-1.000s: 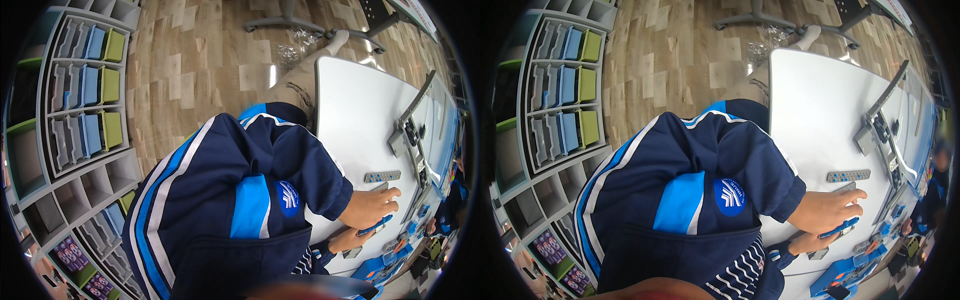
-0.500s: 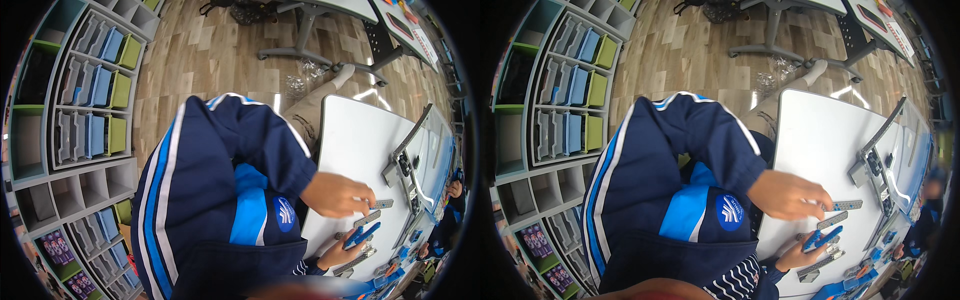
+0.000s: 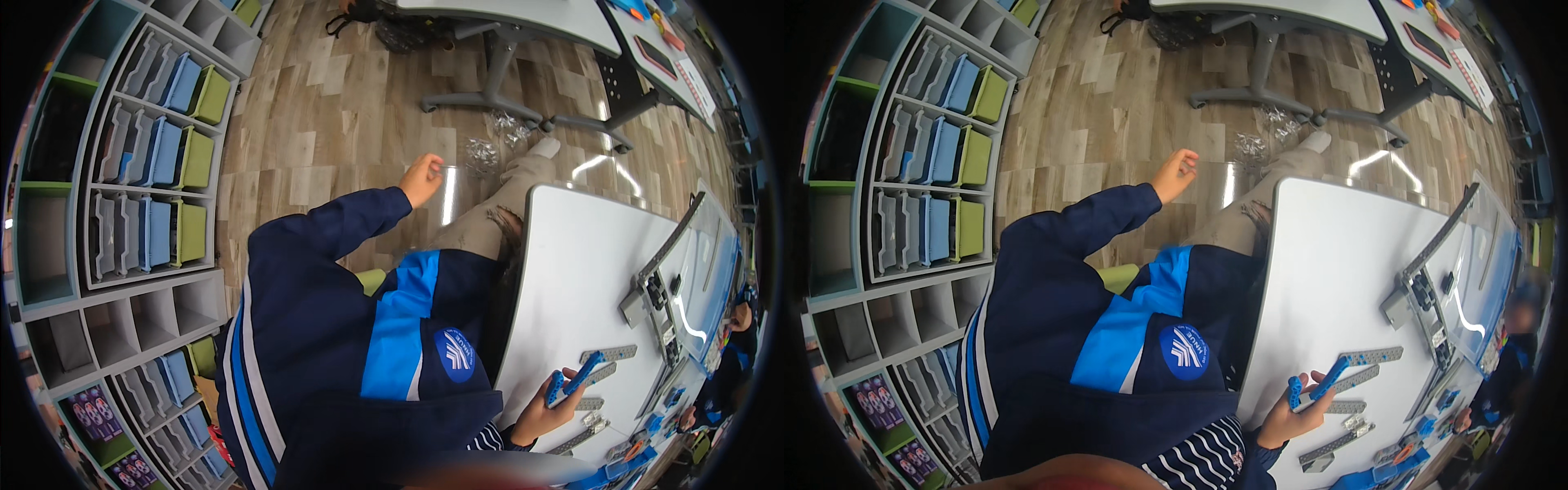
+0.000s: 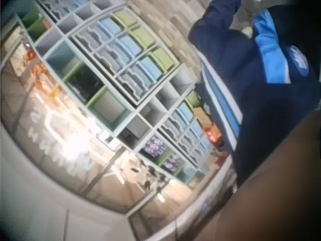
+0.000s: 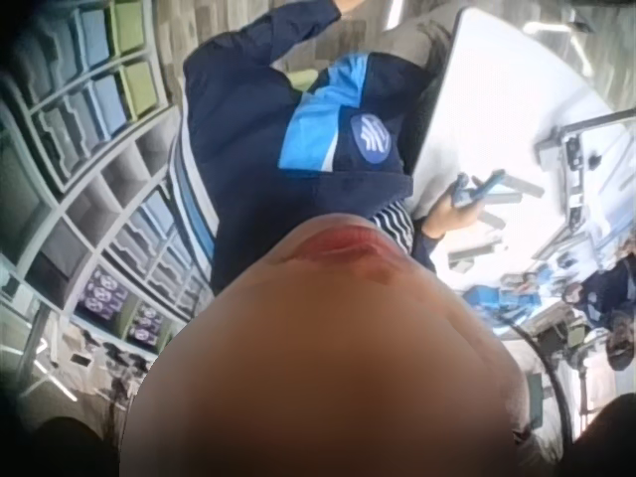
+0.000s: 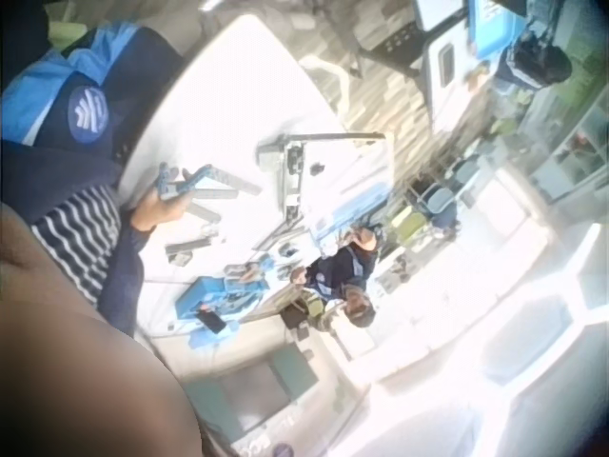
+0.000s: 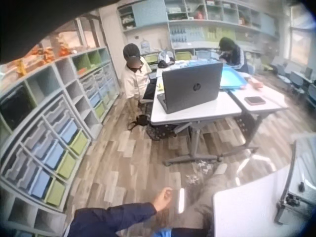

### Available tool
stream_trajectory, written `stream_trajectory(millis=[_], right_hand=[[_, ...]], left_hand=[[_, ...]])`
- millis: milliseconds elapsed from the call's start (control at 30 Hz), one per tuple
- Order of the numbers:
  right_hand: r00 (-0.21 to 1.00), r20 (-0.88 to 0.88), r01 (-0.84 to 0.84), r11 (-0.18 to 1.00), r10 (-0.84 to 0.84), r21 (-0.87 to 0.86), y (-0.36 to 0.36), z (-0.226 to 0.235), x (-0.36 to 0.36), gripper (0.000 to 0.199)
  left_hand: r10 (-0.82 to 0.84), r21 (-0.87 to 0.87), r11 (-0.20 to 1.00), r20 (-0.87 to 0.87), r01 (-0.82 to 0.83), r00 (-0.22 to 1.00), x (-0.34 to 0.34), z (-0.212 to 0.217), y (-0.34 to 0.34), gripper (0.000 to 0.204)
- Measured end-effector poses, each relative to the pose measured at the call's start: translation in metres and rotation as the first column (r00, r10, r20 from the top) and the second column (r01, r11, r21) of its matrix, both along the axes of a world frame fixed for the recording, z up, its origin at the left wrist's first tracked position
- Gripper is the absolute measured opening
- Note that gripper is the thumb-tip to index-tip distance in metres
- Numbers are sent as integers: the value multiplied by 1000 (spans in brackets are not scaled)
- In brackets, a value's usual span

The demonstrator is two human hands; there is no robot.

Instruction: The person assembles gray plastic mechanical parts on a white table, using a blue tool to separate and connect components. They handle several long perforated strips and small connectors, occasionally picking up and placing pieces while another person works nearby.

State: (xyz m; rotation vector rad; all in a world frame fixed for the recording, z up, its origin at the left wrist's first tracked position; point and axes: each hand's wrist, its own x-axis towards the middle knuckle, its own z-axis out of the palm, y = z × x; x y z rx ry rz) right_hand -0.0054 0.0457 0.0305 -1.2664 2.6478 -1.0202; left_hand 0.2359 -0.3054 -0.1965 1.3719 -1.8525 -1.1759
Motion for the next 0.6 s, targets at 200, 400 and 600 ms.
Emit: stream_trajectory(millis=[200,400,600], right_hand=[[968,120,-226,973,220,41,-34,-4,9,16],[920,253,-329,941,300,78,-47,-8,16,16],[894,243,-400,915,377,53,-47,-15,23,18]], left_hand=[[138,223,951,316,-215,939,66,-87,-88,77],[257,215,915,338,-340,905,91,-88,-149,83],[294,113,930,336,-349,895,85,-90,-169,84]])
